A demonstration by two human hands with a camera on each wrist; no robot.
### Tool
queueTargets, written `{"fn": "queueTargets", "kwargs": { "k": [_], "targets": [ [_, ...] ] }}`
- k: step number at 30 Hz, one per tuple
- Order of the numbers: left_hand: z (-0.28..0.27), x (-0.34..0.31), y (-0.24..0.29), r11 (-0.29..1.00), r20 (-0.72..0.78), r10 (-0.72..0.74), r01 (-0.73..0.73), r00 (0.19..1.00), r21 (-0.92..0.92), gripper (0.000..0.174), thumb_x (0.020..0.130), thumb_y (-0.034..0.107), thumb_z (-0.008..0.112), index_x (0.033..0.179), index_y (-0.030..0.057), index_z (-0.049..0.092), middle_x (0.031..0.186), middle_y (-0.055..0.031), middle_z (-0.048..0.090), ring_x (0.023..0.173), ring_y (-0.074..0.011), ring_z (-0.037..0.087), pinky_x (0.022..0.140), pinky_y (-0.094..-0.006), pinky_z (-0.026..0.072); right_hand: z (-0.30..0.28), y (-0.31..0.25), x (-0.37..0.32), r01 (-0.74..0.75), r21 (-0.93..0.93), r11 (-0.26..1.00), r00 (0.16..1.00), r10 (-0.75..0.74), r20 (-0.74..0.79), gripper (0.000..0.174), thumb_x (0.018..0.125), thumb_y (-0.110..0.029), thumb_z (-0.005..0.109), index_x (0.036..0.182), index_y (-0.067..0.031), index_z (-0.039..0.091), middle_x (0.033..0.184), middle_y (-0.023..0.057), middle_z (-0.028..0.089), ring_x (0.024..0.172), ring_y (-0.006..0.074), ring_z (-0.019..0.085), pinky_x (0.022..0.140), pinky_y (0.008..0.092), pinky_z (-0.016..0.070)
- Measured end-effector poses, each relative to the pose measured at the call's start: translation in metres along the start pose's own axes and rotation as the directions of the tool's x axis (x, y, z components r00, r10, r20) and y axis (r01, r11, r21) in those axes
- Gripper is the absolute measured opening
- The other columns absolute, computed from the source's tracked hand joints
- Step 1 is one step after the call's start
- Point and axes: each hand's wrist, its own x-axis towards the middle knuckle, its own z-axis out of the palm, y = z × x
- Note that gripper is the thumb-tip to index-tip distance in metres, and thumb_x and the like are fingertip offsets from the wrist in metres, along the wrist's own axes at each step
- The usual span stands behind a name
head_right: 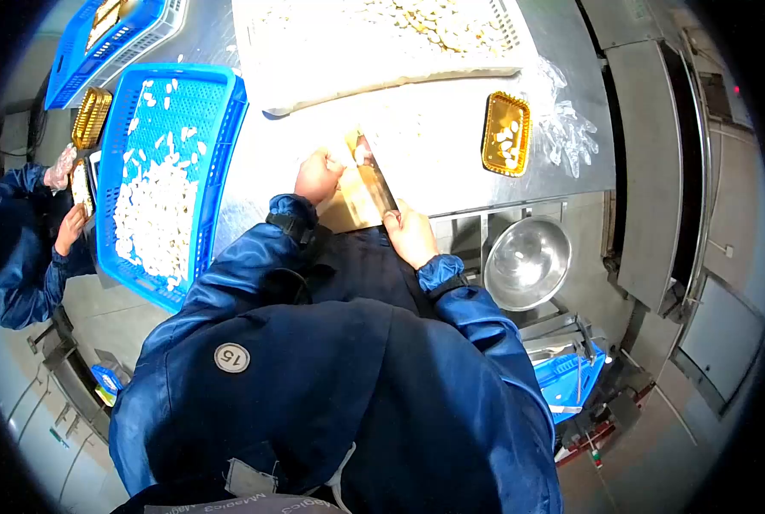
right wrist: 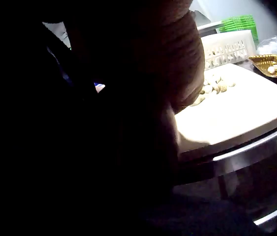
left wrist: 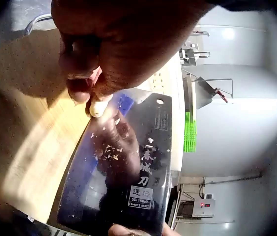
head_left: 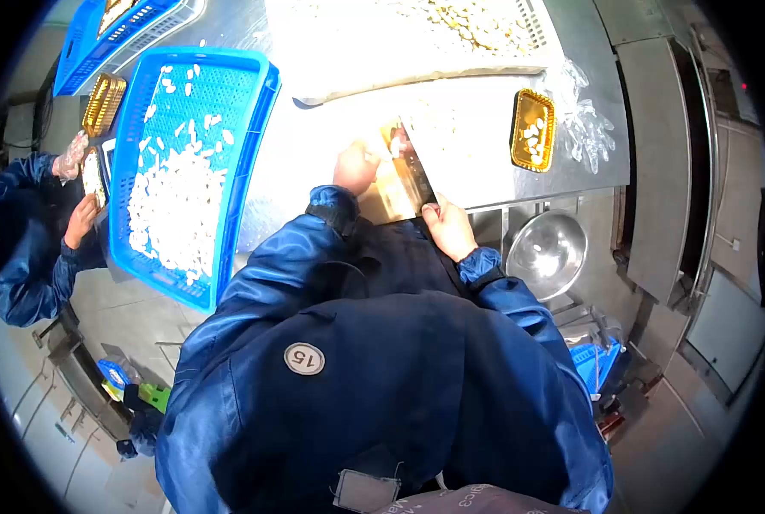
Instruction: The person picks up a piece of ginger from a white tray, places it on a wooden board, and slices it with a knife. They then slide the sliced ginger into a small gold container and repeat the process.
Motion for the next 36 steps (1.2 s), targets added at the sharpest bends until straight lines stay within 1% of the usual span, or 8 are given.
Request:
{"fn": "queueTargets", "kwargs": {
  "k": [3, 9, 19, 23, 26, 29, 30, 36],
  "targets": [
    [0.006, 0.005, -0.007, 0.982, 0.001, -0.021, 0.021, 1.0, -0.186, 0.013, 0.088, 0.01, 0.066, 0.087, -0.002, 0.061, 0.074, -0.0096, 0.069, 0.056, -0.0151, 0.064, 0.051, -0.0297, 0.0511, -0.006, -0.01, -0.001, -0.009, -0.046, 0.999, 1.0, 0.01, 0.019, 0.025, 0.091, -0.02, 0.057, 0.099, 0.0029, 0.06, 0.078, 0.0282, 0.064, 0.079, 0.0449, 0.066, 0.072, 0.0469, 0.0516],
    [-0.003, 0.015, -0.008, 0.987, 0.124, -0.095, 0.109, 0.988, -0.119, 0.01, 0.087, 0.007, 0.06, 0.089, -0.0029, 0.062, 0.076, -0.0142, 0.071, 0.063, -0.0202, 0.07, 0.055, -0.0332, 0.0563, -0.017, -0.019, -0.007, 0.028, -0.138, 0.99, 0.999, -0.025, 0.024, 0.022, 0.093, -0.019, 0.055, 0.101, 0.0004, 0.06, 0.076, 0.0294, 0.062, 0.077, 0.0474, 0.064, 0.07, 0.0509, 0.0504],
    [-0.001, 0.018, -0.016, 0.957, 0.143, -0.099, 0.134, 0.985, -0.257, 0.01, 0.089, 0.006, 0.066, 0.083, 0.001, 0.06, 0.073, -0.0094, 0.069, 0.053, -0.0121, 0.061, 0.046, -0.0253, 0.0474, -0.021, -0.031, -0.009, 0.11, -0.351, 0.93, 0.992, -0.081, 0.098, 0.02, 0.096, -0.018, 0.051, 0.107, -0.0036, 0.06, 0.078, 0.0275, 0.066, 0.078, 0.0485, 0.064, 0.071, 0.0564, 0.0498],
    [0.003, 0.023, -0.016, 0.964, 0.147, -0.123, 0.154, 0.981, -0.217, 0.014, 0.089, 0.011, 0.069, 0.082, 0.0022, 0.061, 0.073, -0.0089, 0.07, 0.052, -0.0113, 0.06, 0.049, -0.0272, 0.0491, -0.004, -0.008, 0.012, 0.011, -0.218, 0.976, 0.995, 0.011, 0.101, 0.024, 0.095, -0.019, 0.055, 0.109, -0.0013, 0.06, 0.082, 0.0244, 0.068, 0.078, 0.0418, 0.068, 0.072, 0.0474, 0.053],
    [0.013, 0.029, -0.031, 0.981, 0.032, 0.08, -0.084, 0.996, 0.172, 0.02, 0.087, 0.018, 0.073, 0.087, 0.0026, 0.061, 0.073, -0.0124, 0.069, 0.054, -0.0185, 0.063, 0.054, -0.0325, 0.0511, -0.024, 0.009, 0.014, -0.079, 0.117, 0.99, 0.993, 0.067, 0.102, 0.026, 0.093, -0.019, 0.061, 0.108, 0.0021, 0.062, 0.085, 0.0173, 0.071, 0.081, 0.0262, 0.07, 0.075, 0.0342, 0.0529],
    [0.012, 0.009, -0.009, 0.963, -0.147, 0.188, -0.153, 0.971, 0.222, 0.03, 0.083, 0.026, 0.077, 0.092, 0.0041, 0.058, 0.073, -0.0158, 0.067, 0.063, -0.0301, 0.066, 0.062, -0.0398, 0.0525, -0.037, 0.012, 0.001, -0.229, 0.237, 0.944, 0.974, 0.223, 0.05, 0.028, 0.093, -0.019, 0.06, 0.111, 0.002, 0.063, 0.086, 0.0145, 0.072, 0.071, 0.0235, 0.068, 0.07, 0.0335, 0.0534],
    [0.018, 0.007, -0.009, 0.955, -0.231, 0.286, -0.258, 0.93, 0.143, 0.032, 0.082, 0.027, 0.076, 0.094, 0.0059, 0.056, 0.076, -0.0179, 0.066, 0.074, -0.0391, 0.066, 0.068, -0.0455, 0.0523, -0.041, 0.008, -0.003, -0.165, 0.159, 0.973, 0.985, 0.169, -0.015, 0.028, 0.093, -0.019, 0.059, 0.111, 0.0023, 0.063, 0.085, 0.0179, 0.072, 0.071, 0.0286, 0.07, 0.068, 0.036, 0.054],
    [0.021, 0.009, -0.013, 0.973, -0.207, 0.19, -0.156, 0.96, 0.173, 0.022, 0.086, 0.022, 0.068, 0.094, 0.0048, 0.058, 0.08, -0.0224, 0.066, 0.079, -0.0429, 0.066, 0.071, -0.0472, 0.0524, -0.03, -0.018, -0.004, 0.027, -0.114, 0.993, 0.997, -0.035, -0.073, 0.028, 0.094, -0.02, 0.055, 0.11, 0.0019, 0.061, 0.082, 0.0291, 0.066, 0.08, 0.0454, 0.067, 0.072, 0.0482, 0.0531]
  ]
}}
